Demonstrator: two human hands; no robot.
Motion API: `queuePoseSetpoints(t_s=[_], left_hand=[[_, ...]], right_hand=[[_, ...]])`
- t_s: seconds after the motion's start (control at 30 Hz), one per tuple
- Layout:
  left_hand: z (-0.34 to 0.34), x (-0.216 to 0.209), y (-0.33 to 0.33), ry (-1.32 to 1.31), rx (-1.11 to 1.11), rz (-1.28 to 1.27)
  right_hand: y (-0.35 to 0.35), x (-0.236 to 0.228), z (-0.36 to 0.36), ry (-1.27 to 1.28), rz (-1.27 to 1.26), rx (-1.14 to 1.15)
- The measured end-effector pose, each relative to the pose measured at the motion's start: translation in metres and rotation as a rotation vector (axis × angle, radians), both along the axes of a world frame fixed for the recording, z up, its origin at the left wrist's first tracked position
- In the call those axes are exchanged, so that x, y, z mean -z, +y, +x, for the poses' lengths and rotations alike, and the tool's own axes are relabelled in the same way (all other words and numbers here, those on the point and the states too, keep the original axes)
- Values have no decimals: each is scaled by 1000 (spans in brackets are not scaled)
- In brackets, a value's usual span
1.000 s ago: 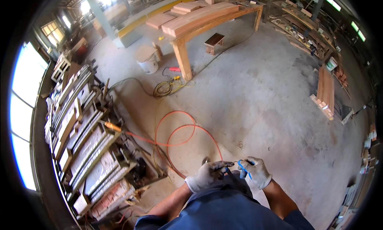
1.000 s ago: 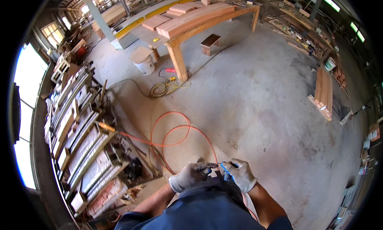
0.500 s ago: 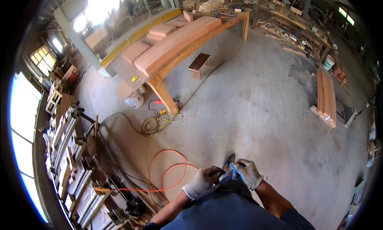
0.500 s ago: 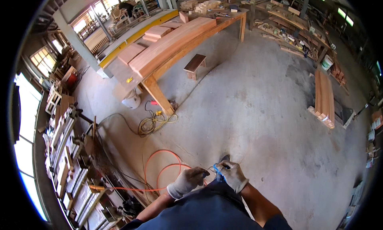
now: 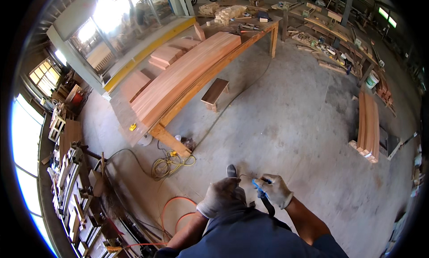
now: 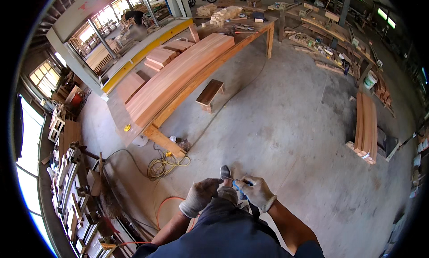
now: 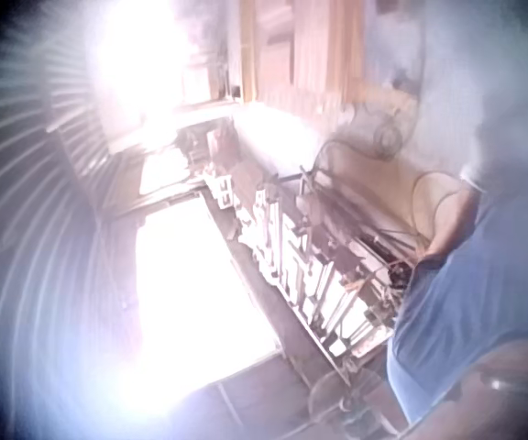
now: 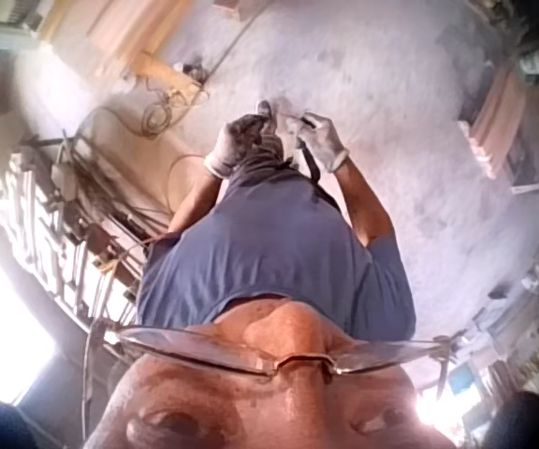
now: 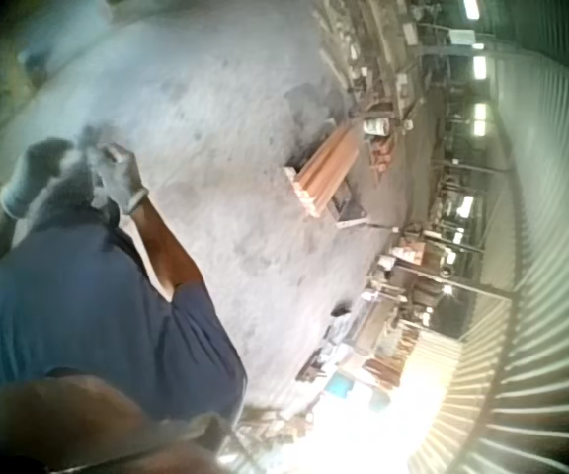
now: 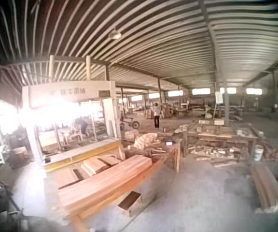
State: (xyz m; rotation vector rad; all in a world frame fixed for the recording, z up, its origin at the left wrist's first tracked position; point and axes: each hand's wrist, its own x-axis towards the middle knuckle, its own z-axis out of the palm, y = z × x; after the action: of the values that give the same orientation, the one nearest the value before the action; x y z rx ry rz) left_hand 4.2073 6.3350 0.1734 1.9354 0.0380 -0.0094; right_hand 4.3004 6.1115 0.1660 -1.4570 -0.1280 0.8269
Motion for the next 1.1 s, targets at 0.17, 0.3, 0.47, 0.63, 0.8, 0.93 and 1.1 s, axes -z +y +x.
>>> queuePoseSetpoints(t_s=[0.17,0.3,0.47,0.63,0.8,0.93,1.1], left_hand=[[112,34,43,86,-133,-135],[212,47,68,212,-111,-232],[328,24,88,244,-46,-190],[415,37,106,181,15,-68],[491,43,117,210,-80,-136],[560,47,118,344,-258,-210],[631,34,110,264,-379,-407]], right_hand=[[-12,32,113,-116,-262,42],[-50,107,193,-102,-597,164],[-142,250,212,95,-880,67],[-146,288,242,611,-932,88],[-135,314,343,613,-937,-30],[-142,334,478,450,-952,-163],[-119,345,712,-1045,-1177,-681]])
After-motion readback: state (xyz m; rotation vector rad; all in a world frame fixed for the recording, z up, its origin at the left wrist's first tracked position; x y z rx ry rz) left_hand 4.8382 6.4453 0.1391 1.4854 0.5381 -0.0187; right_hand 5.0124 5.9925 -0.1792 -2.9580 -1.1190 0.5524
